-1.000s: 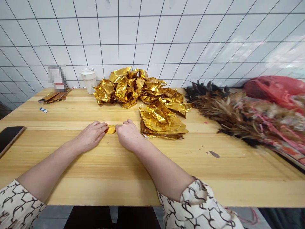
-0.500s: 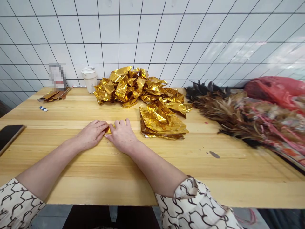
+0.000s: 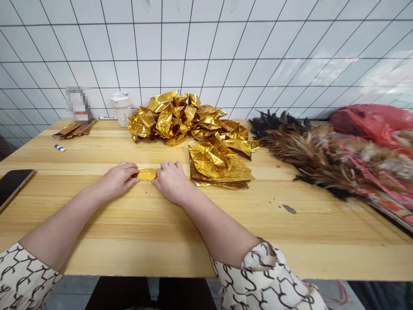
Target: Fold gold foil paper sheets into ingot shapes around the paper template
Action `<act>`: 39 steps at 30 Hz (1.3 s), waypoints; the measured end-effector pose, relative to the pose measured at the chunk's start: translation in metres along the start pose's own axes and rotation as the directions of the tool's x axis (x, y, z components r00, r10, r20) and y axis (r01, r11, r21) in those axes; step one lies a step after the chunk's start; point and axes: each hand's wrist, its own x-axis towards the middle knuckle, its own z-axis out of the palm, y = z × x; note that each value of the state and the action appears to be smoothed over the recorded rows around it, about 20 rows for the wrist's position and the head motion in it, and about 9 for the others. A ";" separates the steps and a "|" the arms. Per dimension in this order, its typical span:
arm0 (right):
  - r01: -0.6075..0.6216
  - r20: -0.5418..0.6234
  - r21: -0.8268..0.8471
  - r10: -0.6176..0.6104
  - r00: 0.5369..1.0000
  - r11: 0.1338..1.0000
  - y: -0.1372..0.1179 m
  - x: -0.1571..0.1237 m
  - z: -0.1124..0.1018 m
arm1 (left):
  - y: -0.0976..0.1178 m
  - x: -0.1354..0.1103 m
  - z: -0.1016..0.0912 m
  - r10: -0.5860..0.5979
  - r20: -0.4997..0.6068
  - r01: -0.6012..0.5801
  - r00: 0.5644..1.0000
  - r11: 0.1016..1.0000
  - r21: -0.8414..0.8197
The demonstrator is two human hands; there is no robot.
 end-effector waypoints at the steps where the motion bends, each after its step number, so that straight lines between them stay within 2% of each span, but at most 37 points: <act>1: -0.001 -0.002 0.001 0.001 1.000 1.000 0.000 0.000 0.000 | 0.000 0.000 0.001 0.003 0.004 -0.003 1.000 1.000 0.021; 6: 0.006 -0.001 0.011 -0.006 1.000 1.000 0.001 0.000 0.000 | 0.001 0.001 0.001 0.051 0.038 -0.055 0.998 0.993 0.106; 12: 0.022 -0.047 0.012 -0.022 0.999 1.000 0.002 0.001 0.004 | -0.001 0.001 0.001 0.091 0.031 -0.094 0.995 0.989 0.114; 20: 0.015 -0.070 -0.035 -0.018 0.997 0.999 0.000 0.003 0.008 | 0.001 0.002 0.003 0.047 0.015 -0.049 0.999 0.982 0.185; 26: 0.011 -0.101 -0.061 -0.017 0.995 0.998 0.002 0.006 0.013 | -0.002 0.001 0.005 0.003 -0.066 0.003 0.998 0.997 0.083; 34: -0.029 -0.140 0.084 0.041 0.989 0.996 0.010 0.011 0.018 | -0.007 0.001 0.002 -0.083 -0.070 0.077 0.994 0.994 -0.077; 39: -0.101 -0.105 0.164 0.119 0.987 0.981 0.012 0.015 0.017 | -0.011 0.003 0.001 -0.204 -0.099 0.192 0.974 0.974 -0.119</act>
